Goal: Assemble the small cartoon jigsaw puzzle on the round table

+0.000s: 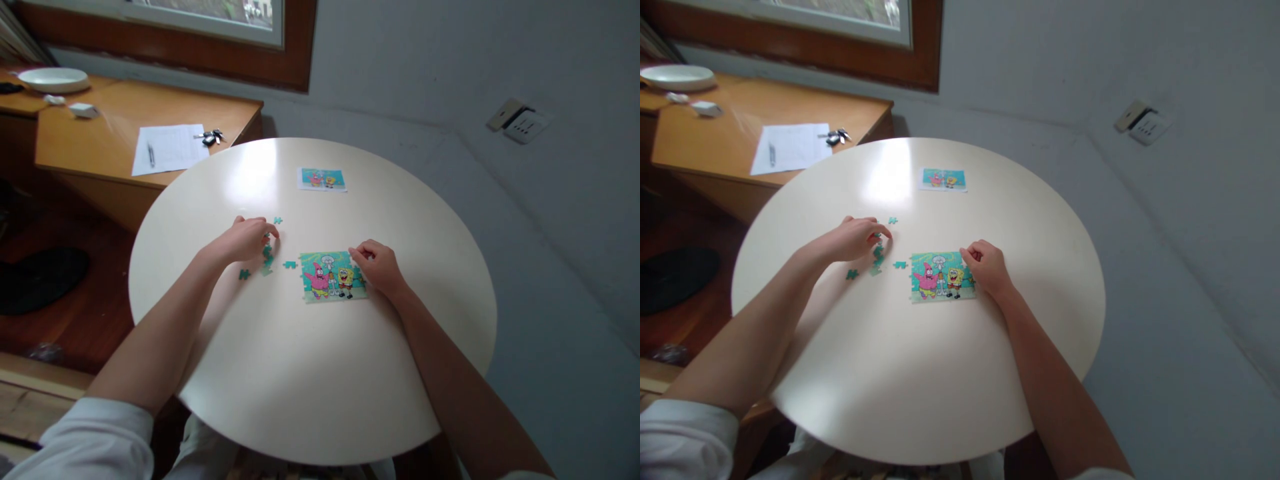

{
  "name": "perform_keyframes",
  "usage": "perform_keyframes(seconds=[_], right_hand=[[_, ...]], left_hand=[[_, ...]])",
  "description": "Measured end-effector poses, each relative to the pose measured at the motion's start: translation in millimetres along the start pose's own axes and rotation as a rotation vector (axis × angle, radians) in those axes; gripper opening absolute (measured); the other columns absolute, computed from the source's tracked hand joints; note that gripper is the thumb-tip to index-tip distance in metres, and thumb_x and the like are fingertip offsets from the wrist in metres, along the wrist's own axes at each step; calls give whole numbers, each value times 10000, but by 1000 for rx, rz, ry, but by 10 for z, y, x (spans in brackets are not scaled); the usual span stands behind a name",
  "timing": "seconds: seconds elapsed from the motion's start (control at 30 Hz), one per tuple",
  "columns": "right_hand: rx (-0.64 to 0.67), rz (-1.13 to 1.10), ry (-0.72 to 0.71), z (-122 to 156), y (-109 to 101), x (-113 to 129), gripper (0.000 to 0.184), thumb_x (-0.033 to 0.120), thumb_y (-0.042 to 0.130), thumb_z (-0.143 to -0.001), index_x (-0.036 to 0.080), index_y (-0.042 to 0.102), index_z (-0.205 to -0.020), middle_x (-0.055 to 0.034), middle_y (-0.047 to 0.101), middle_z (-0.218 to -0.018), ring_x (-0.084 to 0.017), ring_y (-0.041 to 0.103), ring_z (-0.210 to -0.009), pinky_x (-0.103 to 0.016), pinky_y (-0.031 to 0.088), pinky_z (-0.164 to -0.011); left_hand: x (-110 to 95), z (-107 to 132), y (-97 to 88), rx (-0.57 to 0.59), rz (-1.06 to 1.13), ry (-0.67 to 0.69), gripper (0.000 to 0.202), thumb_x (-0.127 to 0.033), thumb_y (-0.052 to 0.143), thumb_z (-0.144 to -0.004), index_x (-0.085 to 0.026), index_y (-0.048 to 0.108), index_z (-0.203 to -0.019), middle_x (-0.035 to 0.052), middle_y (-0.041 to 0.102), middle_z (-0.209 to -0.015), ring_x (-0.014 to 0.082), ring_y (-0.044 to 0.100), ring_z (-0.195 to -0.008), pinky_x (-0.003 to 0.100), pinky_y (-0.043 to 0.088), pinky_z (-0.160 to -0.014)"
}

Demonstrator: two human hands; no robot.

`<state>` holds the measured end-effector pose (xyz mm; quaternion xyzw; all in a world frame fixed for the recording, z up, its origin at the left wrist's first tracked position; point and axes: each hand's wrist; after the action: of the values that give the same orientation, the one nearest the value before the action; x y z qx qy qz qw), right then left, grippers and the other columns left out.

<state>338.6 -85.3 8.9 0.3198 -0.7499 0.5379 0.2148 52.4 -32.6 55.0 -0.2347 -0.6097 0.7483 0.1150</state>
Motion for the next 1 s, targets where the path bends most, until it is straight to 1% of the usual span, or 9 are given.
perform_keyframes(seconds=[0.13, 0.27, 0.37, 0.5, 0.67, 0.8, 1.0], right_hand=[[-6, -3, -3, -3, 10, -12, 287, 351, 534, -742, 214, 443, -506, 9, 467, -524, -124, 384, -527, -272, 341, -546], [-6, -7, -10, -5, 9, -7, 284, 344, 531, -740, 216, 435, -505, 10, 462, -526, -124, 387, -524, -274, 344, -550], [2, -9, -4, -8, 1, 7, 279, 339, 530, -734, 216, 433, -504, 11, 460, -526, -124, 387, -519, -276, 342, -548], [0, -12, -4, -7, -5, 15, 282, 339, 528, -734, 216, 427, -501, 11, 458, -523, -122, 382, -517, -275, 340, -547], [-13, -15, -1, -1, 3, 8, 287, 355, 528, -733, 217, 434, -499, 7, 461, -523, -126, 384, -524, -277, 339, -545], [-10, -19, -2, -2, 6, 1, 288, 359, 528, -733, 219, 436, -499, 6, 461, -522, -128, 385, -523, -278, 343, -546], [-8, -23, 2, -5, 7, -12, 297, 364, 535, -738, 216, 434, -501, 8, 461, -528, -128, 389, -533, -277, 346, -553]], left_hand=[[53, -31, 5, -47, 71, -35, 343, -194, 435, -773, -201, 704, -986, 65, 680, -895, 203, 604, -792, 348, 403, -866], [25, -29, -24, -81, 192, -86, 311, -228, 480, -778, -166, 709, -980, 61, 667, -816, 172, 579, -689, 310, 441, -766], [1, -19, -37, -100, 257, -93, 300, -249, 531, -764, -157, 710, -987, 60, 653, -800, 157, 560, -668, 299, 452, -728], [4, -14, -24, -124, 322, -49, 293, -253, 564, -742, -172, 718, -978, 56, 654, -802, 150, 555, -682, 299, 459, -723], [9, -11, -12, -135, 404, 5, 309, -281, 579, -734, -169, 718, -986, 54, 660, -798, 135, 551, -659, 285, 475, -679], [-14, 0, -19, -133, 456, 19, 319, -259, 568, -741, -165, 714, -1008, 61, 677, -850, 138, 578, -714, 282, 489, -714], [-51, 6, -34, -104, 486, 18, 333, -232, 533, -763, -139, 701, -1035, 70, 701, -866, 138, 600, -731, 278, 500, -731]])
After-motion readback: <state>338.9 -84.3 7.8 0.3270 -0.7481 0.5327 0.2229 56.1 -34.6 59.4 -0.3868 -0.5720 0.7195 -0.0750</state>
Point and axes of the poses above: each hand's wrist, its own z-axis away from the middle knuckle, its own y-axis out of the palm, x = y × z
